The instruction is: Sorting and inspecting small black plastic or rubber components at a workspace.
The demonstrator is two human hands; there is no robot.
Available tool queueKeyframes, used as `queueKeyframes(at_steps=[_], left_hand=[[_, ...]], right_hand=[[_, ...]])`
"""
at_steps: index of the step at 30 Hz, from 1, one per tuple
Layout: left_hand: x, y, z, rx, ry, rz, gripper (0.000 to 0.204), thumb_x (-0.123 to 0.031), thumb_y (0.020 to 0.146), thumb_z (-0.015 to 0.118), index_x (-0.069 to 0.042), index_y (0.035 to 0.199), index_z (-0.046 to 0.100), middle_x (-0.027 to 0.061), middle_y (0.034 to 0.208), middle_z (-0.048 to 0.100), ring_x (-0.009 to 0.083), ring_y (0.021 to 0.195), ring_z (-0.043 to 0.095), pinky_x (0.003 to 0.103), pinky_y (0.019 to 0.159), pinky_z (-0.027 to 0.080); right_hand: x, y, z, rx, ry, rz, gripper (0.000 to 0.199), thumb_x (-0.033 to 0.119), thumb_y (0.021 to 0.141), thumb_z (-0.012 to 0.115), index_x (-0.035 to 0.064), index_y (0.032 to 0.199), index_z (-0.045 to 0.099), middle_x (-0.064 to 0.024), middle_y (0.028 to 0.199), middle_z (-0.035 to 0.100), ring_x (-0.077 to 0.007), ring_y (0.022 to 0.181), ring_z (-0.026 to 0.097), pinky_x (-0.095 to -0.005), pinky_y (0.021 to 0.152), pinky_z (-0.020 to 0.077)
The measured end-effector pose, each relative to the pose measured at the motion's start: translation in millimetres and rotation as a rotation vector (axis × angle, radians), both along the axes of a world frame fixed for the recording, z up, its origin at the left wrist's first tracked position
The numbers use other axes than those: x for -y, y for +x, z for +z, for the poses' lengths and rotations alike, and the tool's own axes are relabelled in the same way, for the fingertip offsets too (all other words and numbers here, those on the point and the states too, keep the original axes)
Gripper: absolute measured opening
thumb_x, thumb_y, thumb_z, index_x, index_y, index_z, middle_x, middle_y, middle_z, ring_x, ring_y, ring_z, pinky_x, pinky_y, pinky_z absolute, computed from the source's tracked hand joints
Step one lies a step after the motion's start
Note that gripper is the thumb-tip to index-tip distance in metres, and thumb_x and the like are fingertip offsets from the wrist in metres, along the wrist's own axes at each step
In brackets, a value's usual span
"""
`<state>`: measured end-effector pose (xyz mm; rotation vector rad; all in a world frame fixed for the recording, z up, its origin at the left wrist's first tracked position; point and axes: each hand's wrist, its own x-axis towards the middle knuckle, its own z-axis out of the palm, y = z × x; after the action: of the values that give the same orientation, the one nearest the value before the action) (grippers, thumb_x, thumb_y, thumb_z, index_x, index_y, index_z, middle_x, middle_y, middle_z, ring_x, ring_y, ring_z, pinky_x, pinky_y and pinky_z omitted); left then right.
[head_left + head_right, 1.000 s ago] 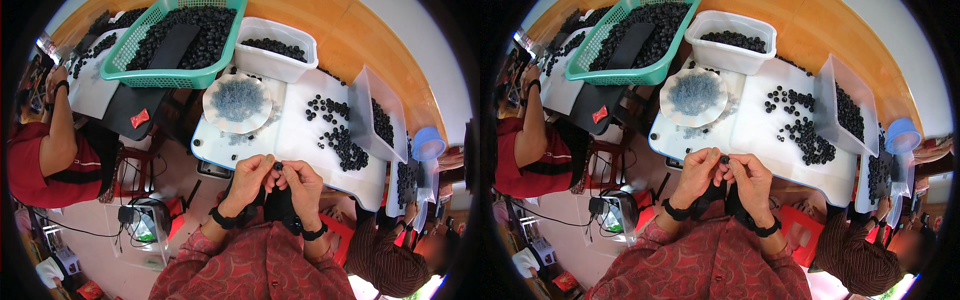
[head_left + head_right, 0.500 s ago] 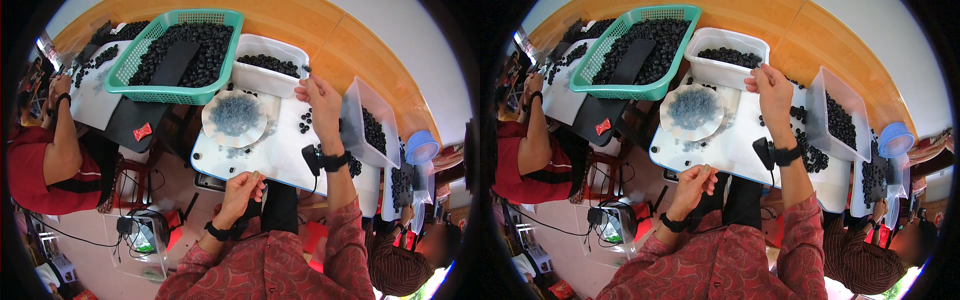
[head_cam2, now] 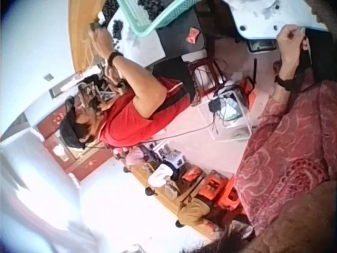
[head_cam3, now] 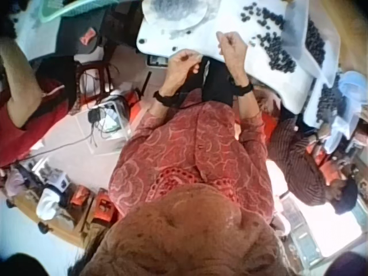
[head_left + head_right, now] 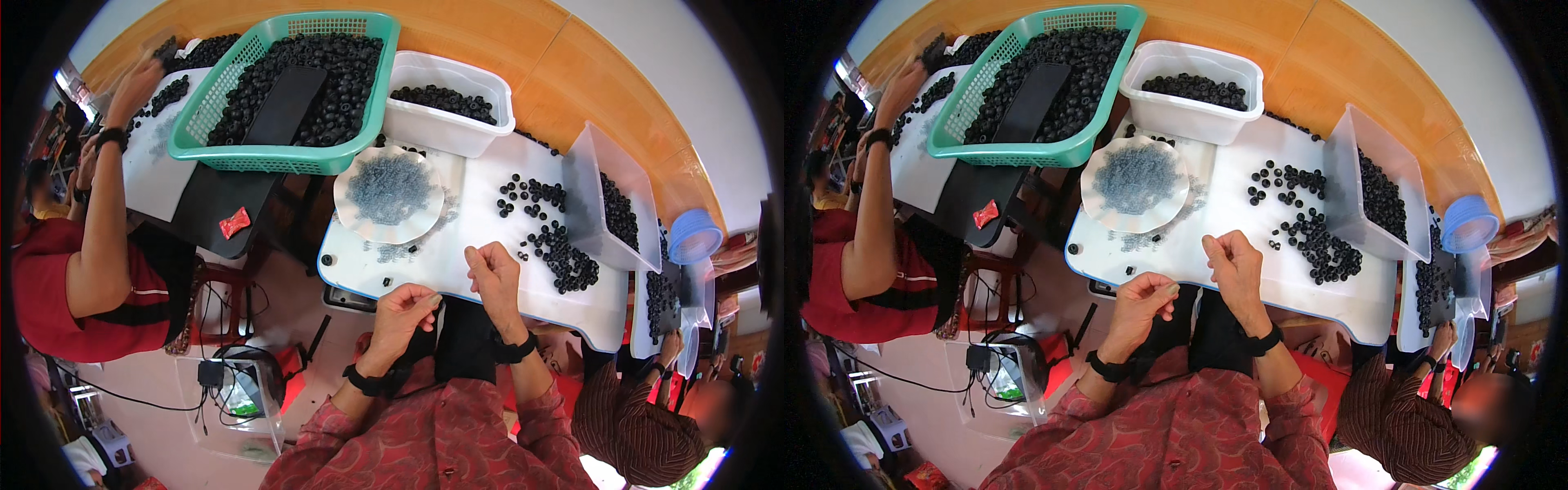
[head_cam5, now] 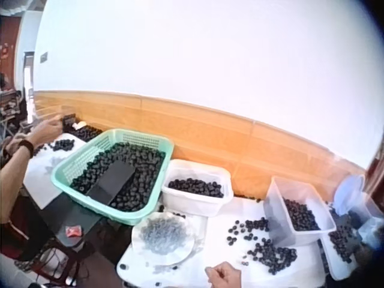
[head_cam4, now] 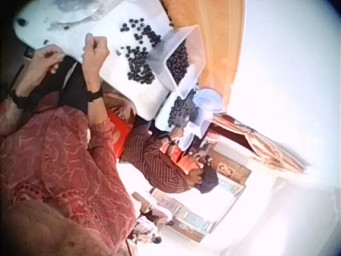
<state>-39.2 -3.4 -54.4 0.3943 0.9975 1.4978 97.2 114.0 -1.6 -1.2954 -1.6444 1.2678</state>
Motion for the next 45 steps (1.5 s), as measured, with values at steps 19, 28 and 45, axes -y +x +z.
queueKeyframes(at_steps=[19,28,45], left_hand=[[1.2,-6.9,-2.3,0.048,0.010,-0.045,0.012,-0.011,0.093,0.068,-0.001,0.100,0.067,0.0054,0.083,0.067,0.0092,0.064,0.062,0.023,0.053,0.054],[1.7,-9.2,0.9,0.056,-0.008,-0.069,0.012,-0.010,0.094,0.067,0.000,0.101,0.066,0.0071,0.083,0.068,0.0104,0.064,0.064,0.024,0.054,0.056],[-7.6,0.7,13.0,-0.121,-0.027,-0.077,0.016,-0.009,0.094,0.066,0.003,0.104,0.066,0.0101,0.087,0.068,0.0123,0.067,0.065,0.026,0.056,0.058]], right_hand=[[-6.5,-44.6,-19.6,0.178,0.481,0.243,0.014,-0.003,0.084,0.065,-0.0016,0.099,0.064,-0.0152,0.091,0.060,-0.0284,0.071,0.062,-0.0363,0.065,0.0498],[10.6,-19.6,-25.5,0.182,0.445,0.124,0.005,0.001,0.087,0.063,-0.0004,0.089,0.059,-0.0145,0.082,0.061,-0.0297,0.069,0.061,-0.0371,0.061,0.0476],[-1.2,58.1,-38.8,0.374,0.579,-0.405,0.011,0.001,0.084,0.070,0.0016,0.093,0.064,-0.0133,0.091,0.059,-0.0238,0.071,0.060,-0.0338,0.061,0.0499]])
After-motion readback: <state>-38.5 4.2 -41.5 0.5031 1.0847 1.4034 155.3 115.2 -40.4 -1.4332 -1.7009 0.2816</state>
